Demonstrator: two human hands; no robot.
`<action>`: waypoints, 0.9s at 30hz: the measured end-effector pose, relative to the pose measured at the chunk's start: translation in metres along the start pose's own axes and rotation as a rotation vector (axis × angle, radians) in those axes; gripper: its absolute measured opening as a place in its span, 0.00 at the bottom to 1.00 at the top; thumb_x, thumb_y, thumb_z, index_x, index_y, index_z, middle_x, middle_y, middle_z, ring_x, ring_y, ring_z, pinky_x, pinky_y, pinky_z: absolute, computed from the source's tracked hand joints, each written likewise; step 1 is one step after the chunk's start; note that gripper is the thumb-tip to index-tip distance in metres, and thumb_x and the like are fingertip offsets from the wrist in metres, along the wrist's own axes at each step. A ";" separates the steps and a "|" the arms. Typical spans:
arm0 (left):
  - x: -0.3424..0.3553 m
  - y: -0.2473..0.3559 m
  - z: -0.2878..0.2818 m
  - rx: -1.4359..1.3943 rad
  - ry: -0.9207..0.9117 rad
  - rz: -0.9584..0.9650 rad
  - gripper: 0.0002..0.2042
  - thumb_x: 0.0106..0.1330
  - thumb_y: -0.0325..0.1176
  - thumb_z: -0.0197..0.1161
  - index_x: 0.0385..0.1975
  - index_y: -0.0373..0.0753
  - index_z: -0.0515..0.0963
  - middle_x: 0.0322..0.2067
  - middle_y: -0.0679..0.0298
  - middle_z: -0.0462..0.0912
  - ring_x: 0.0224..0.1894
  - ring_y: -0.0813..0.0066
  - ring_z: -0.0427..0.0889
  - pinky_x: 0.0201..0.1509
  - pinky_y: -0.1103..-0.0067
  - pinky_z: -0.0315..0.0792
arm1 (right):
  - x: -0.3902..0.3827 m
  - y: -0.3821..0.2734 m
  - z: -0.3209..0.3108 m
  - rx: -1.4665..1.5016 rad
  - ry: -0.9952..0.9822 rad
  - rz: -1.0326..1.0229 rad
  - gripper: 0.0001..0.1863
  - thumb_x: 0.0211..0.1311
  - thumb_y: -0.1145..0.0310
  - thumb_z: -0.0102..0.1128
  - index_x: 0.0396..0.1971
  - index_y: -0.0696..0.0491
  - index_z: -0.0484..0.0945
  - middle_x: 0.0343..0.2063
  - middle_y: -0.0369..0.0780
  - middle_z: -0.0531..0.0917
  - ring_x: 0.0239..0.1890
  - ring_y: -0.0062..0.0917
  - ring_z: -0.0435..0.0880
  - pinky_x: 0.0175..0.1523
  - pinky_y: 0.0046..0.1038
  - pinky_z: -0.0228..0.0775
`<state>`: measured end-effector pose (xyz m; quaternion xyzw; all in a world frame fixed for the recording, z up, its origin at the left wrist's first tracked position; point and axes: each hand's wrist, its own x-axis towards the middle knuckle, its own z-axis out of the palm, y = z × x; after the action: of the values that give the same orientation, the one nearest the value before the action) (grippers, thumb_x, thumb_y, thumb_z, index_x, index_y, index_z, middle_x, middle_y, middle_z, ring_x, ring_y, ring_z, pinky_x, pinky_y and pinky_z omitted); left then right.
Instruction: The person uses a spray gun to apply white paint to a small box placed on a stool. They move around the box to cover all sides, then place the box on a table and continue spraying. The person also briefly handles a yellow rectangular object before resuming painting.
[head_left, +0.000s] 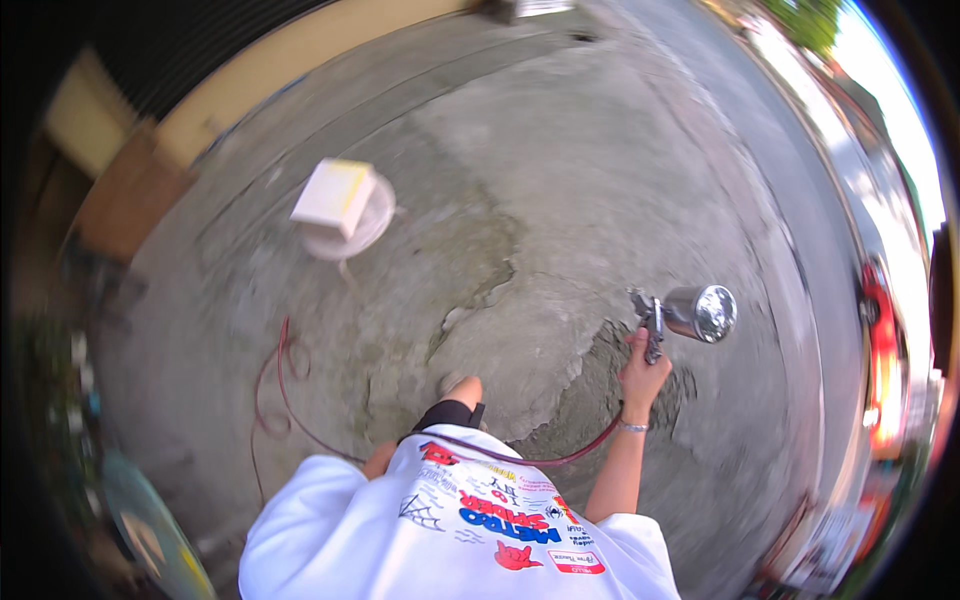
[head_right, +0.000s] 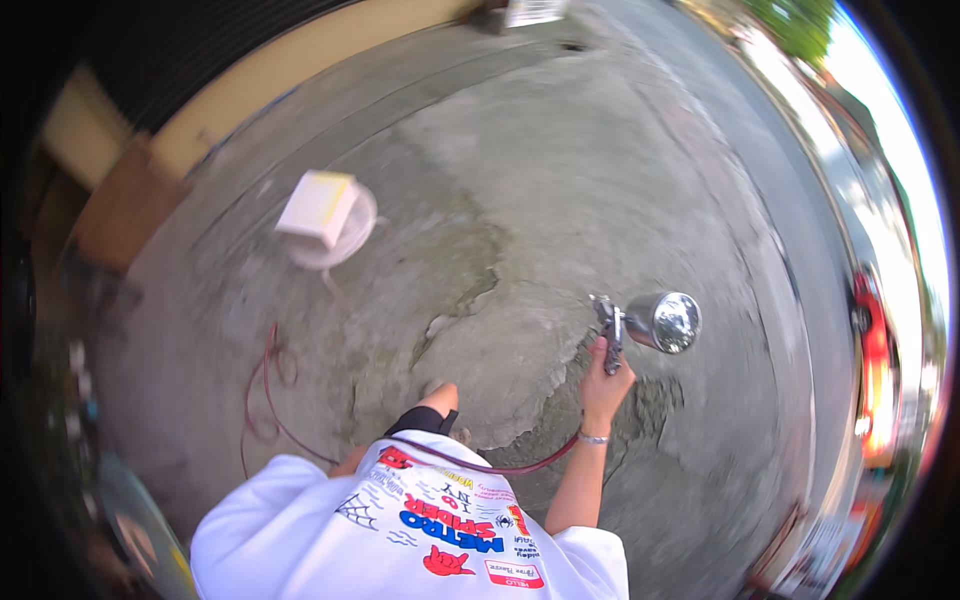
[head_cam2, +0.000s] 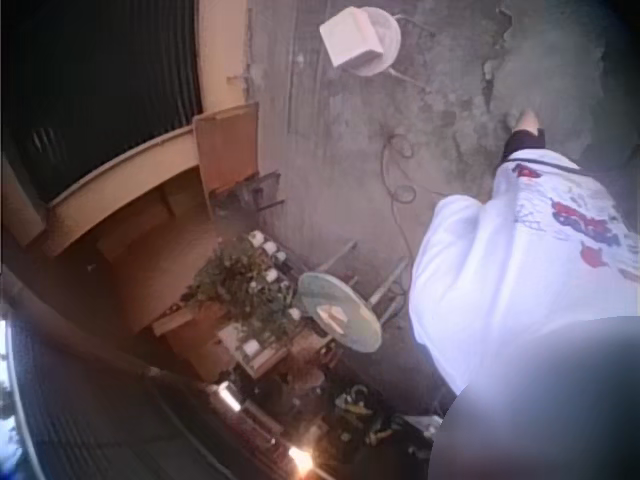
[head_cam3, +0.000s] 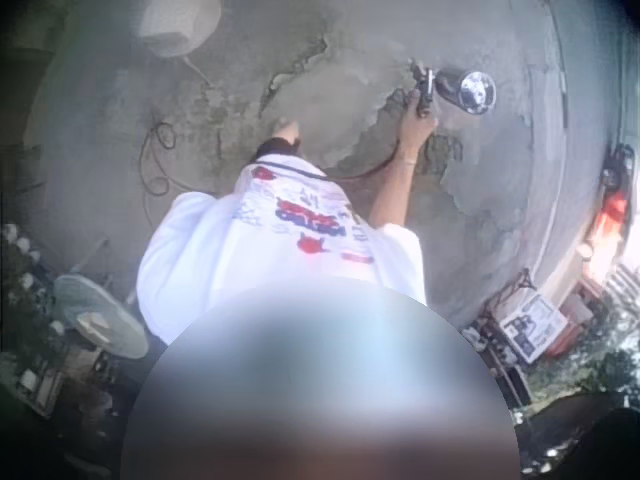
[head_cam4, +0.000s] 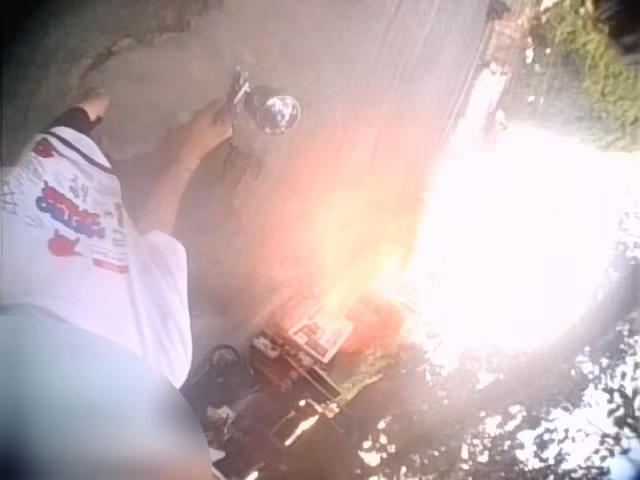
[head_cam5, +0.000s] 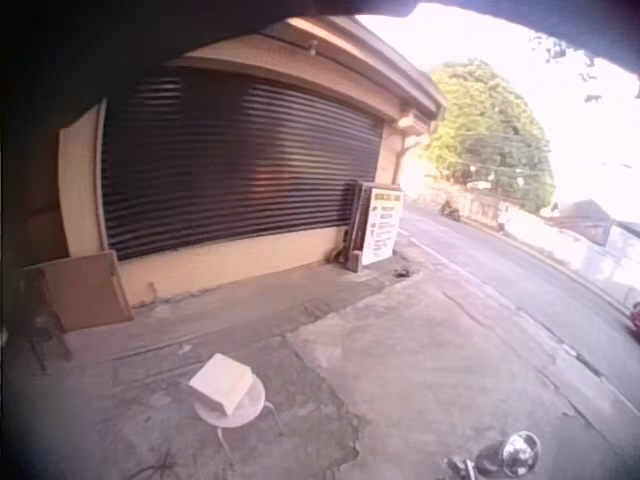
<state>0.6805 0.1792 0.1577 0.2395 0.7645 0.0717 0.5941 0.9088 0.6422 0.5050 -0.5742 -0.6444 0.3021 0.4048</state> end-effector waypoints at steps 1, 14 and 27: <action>0.003 0.010 0.012 -0.051 0.003 -0.035 0.43 0.64 0.76 0.46 0.50 0.37 0.84 0.51 0.41 0.83 0.57 0.41 0.80 0.61 0.58 0.73 | 0.014 -0.003 0.007 0.001 -0.090 -0.026 0.21 0.72 0.56 0.63 0.28 0.61 0.85 0.11 0.32 0.73 0.13 0.14 0.70 0.19 0.25 0.57; 0.065 0.152 0.017 -0.455 0.779 -0.205 0.31 0.72 0.65 0.50 0.38 0.38 0.84 0.62 0.47 0.77 0.66 0.51 0.73 0.69 0.64 0.67 | 0.147 -0.023 0.166 -0.067 -0.527 -0.204 0.23 0.76 0.55 0.58 0.32 0.62 0.84 0.20 0.37 0.83 0.10 0.15 0.72 0.14 0.22 0.60; 0.056 0.175 0.017 -0.648 0.844 -0.327 0.24 0.74 0.55 0.56 0.37 0.37 0.84 0.38 0.47 0.83 0.45 0.43 0.81 0.49 0.58 0.74 | 0.189 -0.081 0.383 -0.108 -0.769 -0.376 0.25 0.75 0.53 0.58 0.28 0.62 0.84 0.07 0.34 0.72 0.09 0.17 0.71 0.16 0.26 0.59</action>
<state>0.7358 0.3545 0.1726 -0.1267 0.9023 0.2996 0.2829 0.5339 0.8444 0.4192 -0.3128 -0.8566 0.3810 0.1527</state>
